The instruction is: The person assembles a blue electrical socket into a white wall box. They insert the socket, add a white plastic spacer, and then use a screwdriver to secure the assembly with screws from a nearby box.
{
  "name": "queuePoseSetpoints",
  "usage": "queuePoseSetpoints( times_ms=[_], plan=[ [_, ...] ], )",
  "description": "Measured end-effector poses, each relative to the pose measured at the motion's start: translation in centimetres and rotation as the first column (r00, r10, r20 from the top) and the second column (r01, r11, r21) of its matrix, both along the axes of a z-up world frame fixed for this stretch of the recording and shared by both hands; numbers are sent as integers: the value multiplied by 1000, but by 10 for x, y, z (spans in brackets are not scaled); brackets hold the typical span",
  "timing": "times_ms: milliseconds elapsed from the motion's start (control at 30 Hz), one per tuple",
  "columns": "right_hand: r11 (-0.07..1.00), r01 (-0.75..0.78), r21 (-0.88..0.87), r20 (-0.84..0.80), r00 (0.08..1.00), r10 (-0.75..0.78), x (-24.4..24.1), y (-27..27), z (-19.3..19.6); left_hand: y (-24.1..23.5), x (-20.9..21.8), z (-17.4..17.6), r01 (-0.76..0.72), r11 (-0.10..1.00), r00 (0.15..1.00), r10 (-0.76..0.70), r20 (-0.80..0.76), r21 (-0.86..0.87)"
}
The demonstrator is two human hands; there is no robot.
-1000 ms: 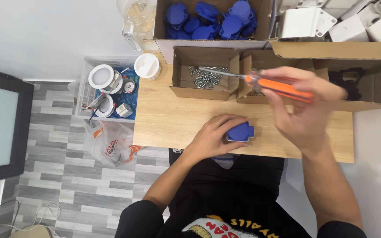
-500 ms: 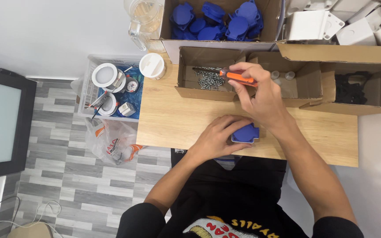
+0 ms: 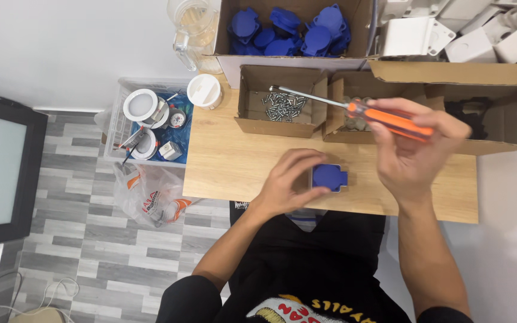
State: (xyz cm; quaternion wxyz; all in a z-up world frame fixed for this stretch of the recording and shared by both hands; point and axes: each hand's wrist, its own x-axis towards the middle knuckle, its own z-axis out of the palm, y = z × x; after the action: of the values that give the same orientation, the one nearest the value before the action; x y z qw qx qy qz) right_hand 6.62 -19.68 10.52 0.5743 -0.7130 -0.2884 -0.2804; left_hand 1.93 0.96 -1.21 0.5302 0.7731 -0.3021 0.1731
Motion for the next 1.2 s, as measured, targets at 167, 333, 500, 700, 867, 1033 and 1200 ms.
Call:
queuePoseSetpoints(
  times_ms=[167, 333, 500, 700, 867, 1033, 1200],
  plan=[
    [991, 89, 101, -32, 996, -87, -21, -25, -8, 21, 14, 12, -188, 977, 973, 199, 116, -99],
    [970, 216, 109, -15, 976, -215, -42, -37, -14, 40, 33, 45, -430, 901, 880, 433, 197, -62],
    [955, 220, 200, -73, 975, -209, -55, -54, -37, 42, 44, 57, -363, 931, 914, 351, 206, 25],
    [959, 203, 196, -113, 977, -183, -67, -50, -35, 31, 42, 59, -322, 946, 929, 312, 201, 20],
    [946, 193, 262, -146, 976, -159, -71, -54, -45, 29, 39, 54, -304, 951, 936, 308, 172, -49],
    [926, 188, 327, -184, 974, -133, -76, -66, -61, 19, 30, 38, -264, 896, 960, 210, -183, -358],
    [919, 191, 345, -198, 972, -128, -81, -75, -77, 5, 23, 7, -271, 498, 886, -205, -416, -823]
  ],
)
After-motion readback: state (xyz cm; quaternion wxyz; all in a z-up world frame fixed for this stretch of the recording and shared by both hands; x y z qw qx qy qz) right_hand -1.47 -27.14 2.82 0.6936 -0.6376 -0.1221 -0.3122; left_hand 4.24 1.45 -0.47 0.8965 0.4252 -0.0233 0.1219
